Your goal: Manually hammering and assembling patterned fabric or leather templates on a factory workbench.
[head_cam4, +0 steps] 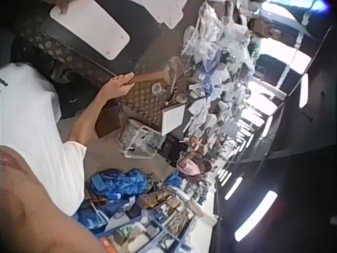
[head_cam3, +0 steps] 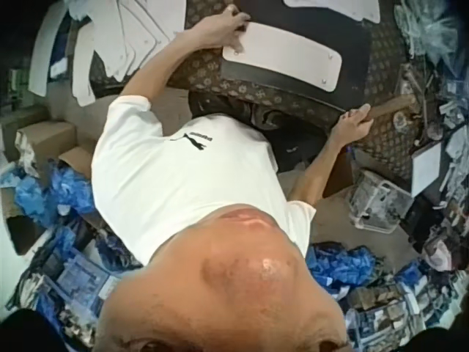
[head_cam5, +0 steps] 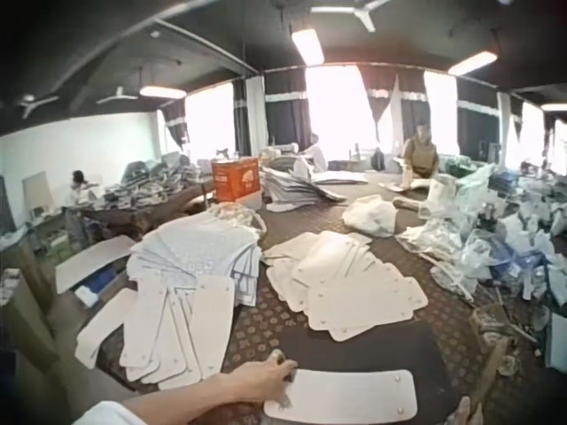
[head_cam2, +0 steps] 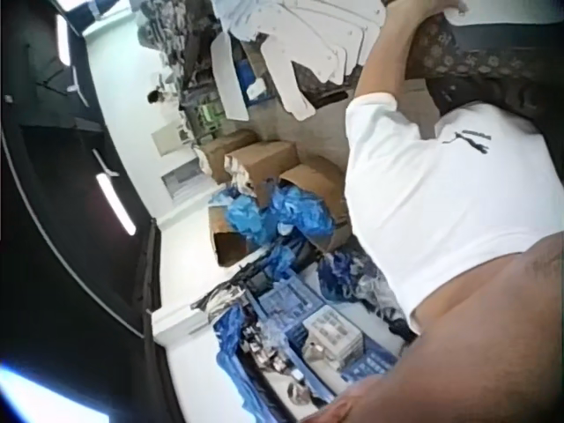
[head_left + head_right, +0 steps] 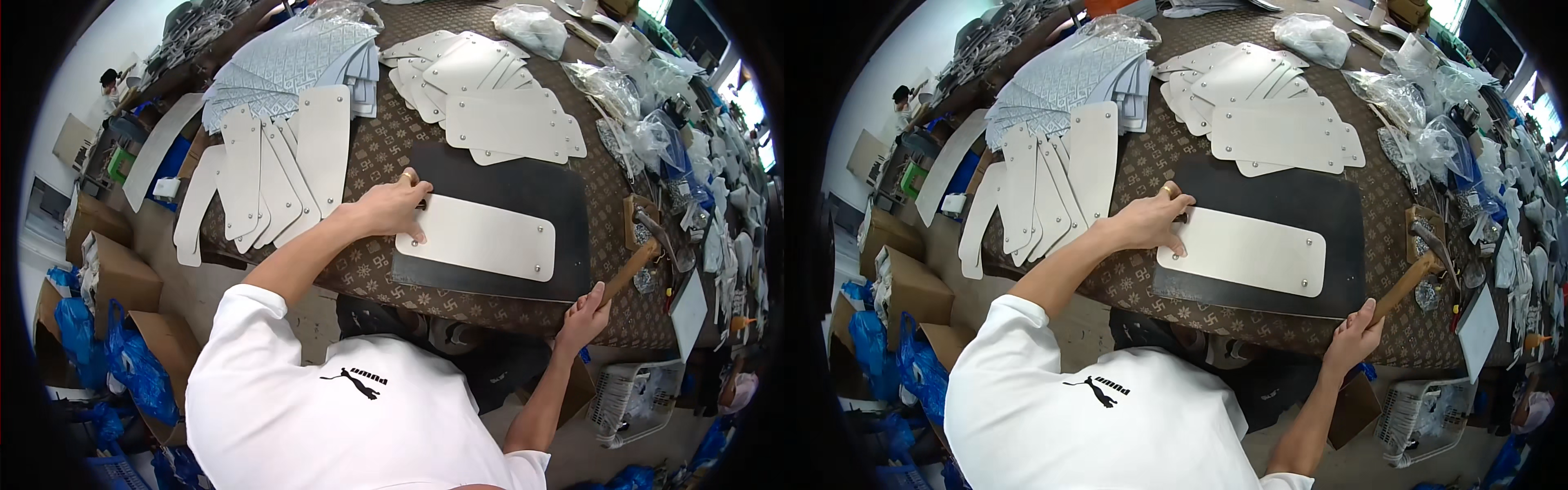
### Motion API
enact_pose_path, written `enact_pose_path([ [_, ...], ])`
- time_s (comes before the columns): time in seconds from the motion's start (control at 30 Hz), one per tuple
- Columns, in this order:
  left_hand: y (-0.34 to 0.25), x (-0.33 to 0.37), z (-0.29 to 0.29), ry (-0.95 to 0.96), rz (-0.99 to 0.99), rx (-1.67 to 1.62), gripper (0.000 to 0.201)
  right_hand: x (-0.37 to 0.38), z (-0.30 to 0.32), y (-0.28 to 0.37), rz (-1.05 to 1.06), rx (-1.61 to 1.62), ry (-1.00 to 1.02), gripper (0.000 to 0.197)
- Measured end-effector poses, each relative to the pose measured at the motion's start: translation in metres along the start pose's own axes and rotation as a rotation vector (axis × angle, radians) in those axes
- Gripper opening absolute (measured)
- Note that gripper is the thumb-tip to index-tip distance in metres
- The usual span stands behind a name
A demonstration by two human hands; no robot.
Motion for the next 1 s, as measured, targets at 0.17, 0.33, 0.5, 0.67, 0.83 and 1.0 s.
enact_pose_path([
  [0.17, 0.013, 0.039, -0.011, 0.061, -0.035, -0.220, 0.061, 0.020, -0.007, -0.007, 0.100, -0.020, -0.029, 0.035],
  [0.33, 0.007, 0.096, 0.060, -0.266, -0.039, -0.424, 0.042, 0.012, -0.012, -0.009, 0.118, 0.023, -0.010, 0.034],
  [0.5, 0.027, 0.095, 0.126, -0.696, 0.131, -0.249, 0.043, 0.012, -0.013, -0.018, 0.108, 0.049, 0.032, 0.030],
  [0.67, 0.161, 0.059, 0.132, -0.752, 0.447, -0.285, 0.051, 0.008, 0.002, -0.009, 0.069, -0.070, -0.084, 0.026],
  [0.83, 0.308, 0.004, 0.093, -0.672, 0.873, -0.393, 0.062, 0.014, -0.010, -0.006, 0.072, -0.119, -0.041, 0.026],
  [1.0, 0.259, 0.041, 0.090, -0.519, 0.456, -0.579, 0.050, 0.016, 0.001, -0.007, 0.107, -0.091, -0.098, 0.026],
])
Point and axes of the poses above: each hand's wrist, its own x-axis towards the middle knuckle, its own z-axis out of the back of the hand, y = z × x, the point moved 9 cm from there along x, towards the middle knuckle, and after that the axes turned 11 degrees about z, right-handed, at the moved point
